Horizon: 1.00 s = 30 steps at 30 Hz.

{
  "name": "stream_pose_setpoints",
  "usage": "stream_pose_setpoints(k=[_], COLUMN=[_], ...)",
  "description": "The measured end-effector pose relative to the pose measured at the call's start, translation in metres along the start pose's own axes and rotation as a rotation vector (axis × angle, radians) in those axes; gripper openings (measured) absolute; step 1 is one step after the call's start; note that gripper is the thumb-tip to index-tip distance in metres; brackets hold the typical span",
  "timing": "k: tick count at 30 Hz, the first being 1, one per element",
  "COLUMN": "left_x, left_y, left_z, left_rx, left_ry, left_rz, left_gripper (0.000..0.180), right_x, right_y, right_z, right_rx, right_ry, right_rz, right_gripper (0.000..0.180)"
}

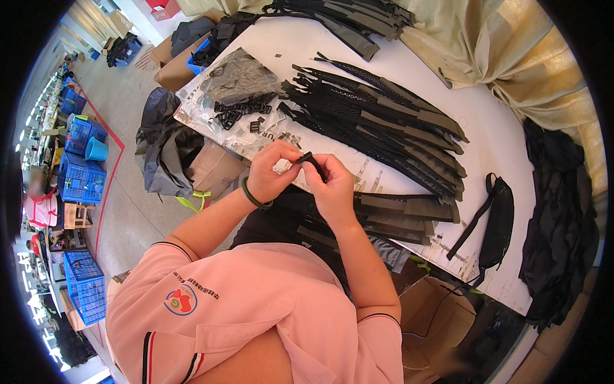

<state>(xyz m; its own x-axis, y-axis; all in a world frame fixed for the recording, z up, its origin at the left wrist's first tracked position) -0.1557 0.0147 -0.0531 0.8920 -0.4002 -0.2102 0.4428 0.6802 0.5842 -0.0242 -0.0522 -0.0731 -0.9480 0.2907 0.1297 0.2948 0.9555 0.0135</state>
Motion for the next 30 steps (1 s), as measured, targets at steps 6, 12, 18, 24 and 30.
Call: stream_pose_setpoints(k=[6,12,18,24,30], left_x=[0.002,0.000,0.002,0.001,0.007], left_y=[-0.001,0.001,0.003,0.004,0.006], left_z=[0.008,0.011,0.012,0.011,0.017], left_rx=[0.051,0.046,0.079,0.080,0.122], left_ry=[0.079,0.062,0.044,0.053,0.110], left_rz=[0.023,0.030,0.028,-0.019,-0.071], left_gripper=[0.017,0.017,0.017,0.017,0.015], right_x=[0.000,-0.003,-0.007,-0.008,-0.006], right_y=[0.001,0.001,-0.002,0.003,0.004], right_z=[0.007,-0.011,-0.009,-0.009,-0.017], right_rx=[-0.204,0.107,0.182,0.058,-0.098], right_ry=[-0.229,0.210,0.391,0.242,-0.041], right_rz=[0.174,-0.097,-0.115,-0.023,-0.094], right_gripper=[0.006,0.010,0.012,0.018,0.020])
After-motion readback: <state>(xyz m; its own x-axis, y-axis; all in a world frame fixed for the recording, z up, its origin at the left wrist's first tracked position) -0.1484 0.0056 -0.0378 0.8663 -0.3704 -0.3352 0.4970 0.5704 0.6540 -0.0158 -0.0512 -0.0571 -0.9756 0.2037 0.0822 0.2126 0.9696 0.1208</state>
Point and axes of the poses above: each hand's wrist, its own y-axis towards the middle knuckle, its own x-axis out of the palm, z = x × y, the point moved 3 cm from there along y, towards the middle knuckle, and after that the axes turned 6 degrees about -y, right-handed, at the moved point
